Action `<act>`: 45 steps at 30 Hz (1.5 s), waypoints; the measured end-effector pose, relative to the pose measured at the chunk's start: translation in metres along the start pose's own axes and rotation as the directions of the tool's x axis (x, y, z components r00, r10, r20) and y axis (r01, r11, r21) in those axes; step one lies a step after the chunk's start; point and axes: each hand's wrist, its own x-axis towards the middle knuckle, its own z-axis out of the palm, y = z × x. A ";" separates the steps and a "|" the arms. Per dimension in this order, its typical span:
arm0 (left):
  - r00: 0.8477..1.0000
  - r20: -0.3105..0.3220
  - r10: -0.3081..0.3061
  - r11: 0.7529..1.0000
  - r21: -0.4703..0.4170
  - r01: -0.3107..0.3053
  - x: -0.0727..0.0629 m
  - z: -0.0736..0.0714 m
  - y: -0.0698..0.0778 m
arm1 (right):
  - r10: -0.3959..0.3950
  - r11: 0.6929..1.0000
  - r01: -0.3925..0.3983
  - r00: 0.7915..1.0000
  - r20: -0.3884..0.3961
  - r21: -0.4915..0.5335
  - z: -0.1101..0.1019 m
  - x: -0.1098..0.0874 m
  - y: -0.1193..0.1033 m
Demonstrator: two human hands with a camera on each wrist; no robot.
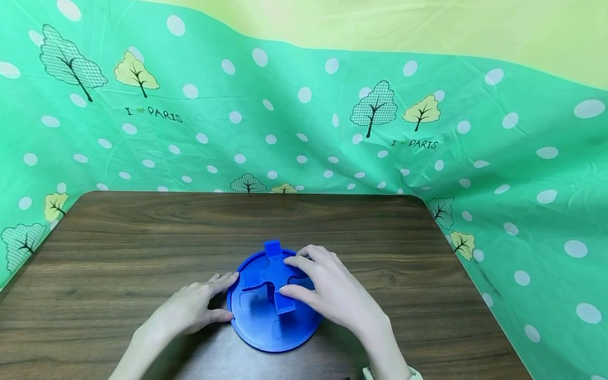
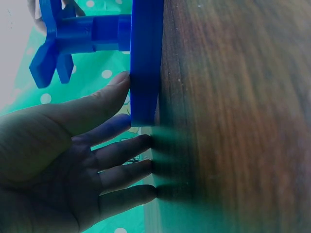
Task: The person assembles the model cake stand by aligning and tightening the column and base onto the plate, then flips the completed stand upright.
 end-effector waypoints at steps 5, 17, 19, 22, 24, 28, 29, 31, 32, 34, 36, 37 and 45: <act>1.000 0.004 -0.006 1.000 -0.003 0.006 0.001 0.000 0.000 | -0.030 1.000 0.030 0.999 -0.013 -0.004 -0.002 0.000 0.001; 1.000 0.002 -0.002 1.000 -0.003 0.002 0.001 -0.002 0.000 | -0.046 0.997 0.049 0.998 -0.048 0.067 -0.005 0.000 0.001; 1.000 0.002 -0.002 1.000 -0.001 0.002 0.001 -0.002 0.000 | -0.059 0.995 0.066 0.994 -0.092 0.072 -0.005 0.001 0.000; 1.000 0.002 -0.002 1.000 -0.001 0.002 0.000 -0.002 0.000 | -0.091 0.994 0.099 0.982 -0.167 0.040 -0.005 0.001 0.001; 1.000 0.002 -0.003 1.000 0.000 0.003 0.000 -0.002 0.000 | -0.108 0.994 0.111 0.975 -0.193 0.006 -0.004 0.002 0.002; 1.000 0.000 0.000 1.000 -0.003 0.000 0.000 -0.001 0.000 | -0.092 0.996 0.093 0.986 -0.138 0.000 -0.001 0.004 0.003; 1.000 -0.001 0.002 1.000 -0.004 -0.002 0.000 -0.001 0.000 | -0.082 0.996 0.083 0.990 -0.113 0.009 -0.001 0.004 0.003; 1.000 -0.002 0.005 1.000 -0.009 -0.005 0.000 -0.001 0.000 | -0.057 0.998 0.059 0.996 -0.063 0.025 0.001 0.004 0.004; 1.000 -0.002 0.006 1.000 -0.010 -0.006 0.000 -0.001 0.000 | -0.046 0.998 0.047 0.998 -0.042 0.031 0.001 0.004 0.004; 1.000 -0.001 0.007 1.000 -0.015 -0.007 0.000 -0.001 0.000 | -0.029 0.999 0.030 0.999 -0.015 0.030 0.002 0.004 0.004; 1.000 0.000 0.008 1.000 -0.018 -0.008 0.000 -0.001 0.000 | -0.017 1.000 0.017 1.000 -0.005 0.019 0.002 0.003 0.004; 1.000 0.001 0.008 1.000 -0.020 -0.008 0.000 -0.001 0.000 | -0.013 1.000 0.013 1.000 -0.005 0.012 0.002 0.003 0.004; 1.000 0.003 0.005 1.000 -0.019 -0.005 0.000 0.000 0.000 | -0.017 1.000 0.017 0.999 -0.028 -0.006 -0.001 0.001 0.004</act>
